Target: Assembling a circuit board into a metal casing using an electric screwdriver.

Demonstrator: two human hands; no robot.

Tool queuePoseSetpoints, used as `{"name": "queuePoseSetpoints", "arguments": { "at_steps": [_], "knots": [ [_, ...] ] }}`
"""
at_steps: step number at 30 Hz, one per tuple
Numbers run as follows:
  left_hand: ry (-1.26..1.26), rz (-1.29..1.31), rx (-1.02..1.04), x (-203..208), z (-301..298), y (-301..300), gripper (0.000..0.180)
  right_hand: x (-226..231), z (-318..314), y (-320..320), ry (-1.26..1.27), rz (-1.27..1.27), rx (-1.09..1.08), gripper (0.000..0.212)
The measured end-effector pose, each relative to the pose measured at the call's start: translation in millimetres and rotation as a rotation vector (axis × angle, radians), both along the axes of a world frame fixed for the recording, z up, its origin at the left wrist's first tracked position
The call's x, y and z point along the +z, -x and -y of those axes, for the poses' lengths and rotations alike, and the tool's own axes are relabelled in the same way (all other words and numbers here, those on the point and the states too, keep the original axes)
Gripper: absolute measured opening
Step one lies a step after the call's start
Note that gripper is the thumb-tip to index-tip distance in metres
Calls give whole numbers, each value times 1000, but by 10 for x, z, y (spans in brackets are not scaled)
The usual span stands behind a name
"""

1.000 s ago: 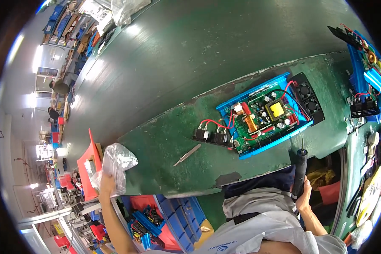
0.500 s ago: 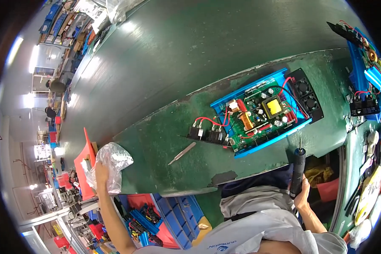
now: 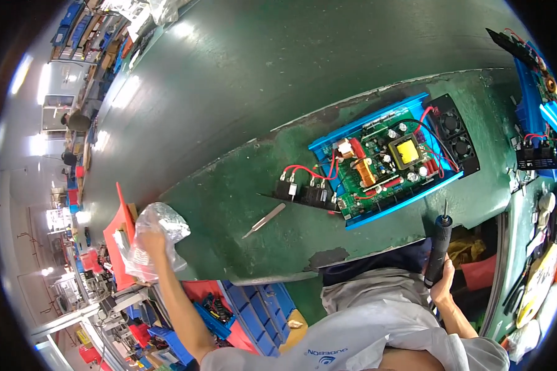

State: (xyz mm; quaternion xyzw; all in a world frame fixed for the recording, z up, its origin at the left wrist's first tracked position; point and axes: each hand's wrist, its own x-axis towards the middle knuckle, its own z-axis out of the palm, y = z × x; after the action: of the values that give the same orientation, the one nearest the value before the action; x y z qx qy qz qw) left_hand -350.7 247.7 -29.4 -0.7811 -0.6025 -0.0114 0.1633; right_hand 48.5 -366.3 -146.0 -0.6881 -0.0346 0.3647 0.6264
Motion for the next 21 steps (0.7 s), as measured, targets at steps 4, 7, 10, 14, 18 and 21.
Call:
{"name": "queuePoseSetpoints", "arguments": {
  "at_steps": [4, 7, 10, 14, 18, 21],
  "knots": [
    [-6, -425, -32, -81, -612, 852, 55, 14, -15, -37, -26, 2, 59, 75],
    [128, -380, 79, -405, -415, 342, 52, 74, 2, -46, 26, 8, 56, 73],
    [-123, -400, -140, -14, -474, 845, 49, 109, -104, -19, -47, -28, 89, 71],
    [308, -367, 183, 173, -392, 31, 52, 100, -24, -34, -20, -20, 58, 72],
    [252, -98, 229, 325, 116, -558, 53, 66, -10, -50, -48, -41, 61, 73],
    [174, 54, 251, 93, -88, 0, 52, 38, -30, -24, -69, -45, 67, 74]
  ]
}}
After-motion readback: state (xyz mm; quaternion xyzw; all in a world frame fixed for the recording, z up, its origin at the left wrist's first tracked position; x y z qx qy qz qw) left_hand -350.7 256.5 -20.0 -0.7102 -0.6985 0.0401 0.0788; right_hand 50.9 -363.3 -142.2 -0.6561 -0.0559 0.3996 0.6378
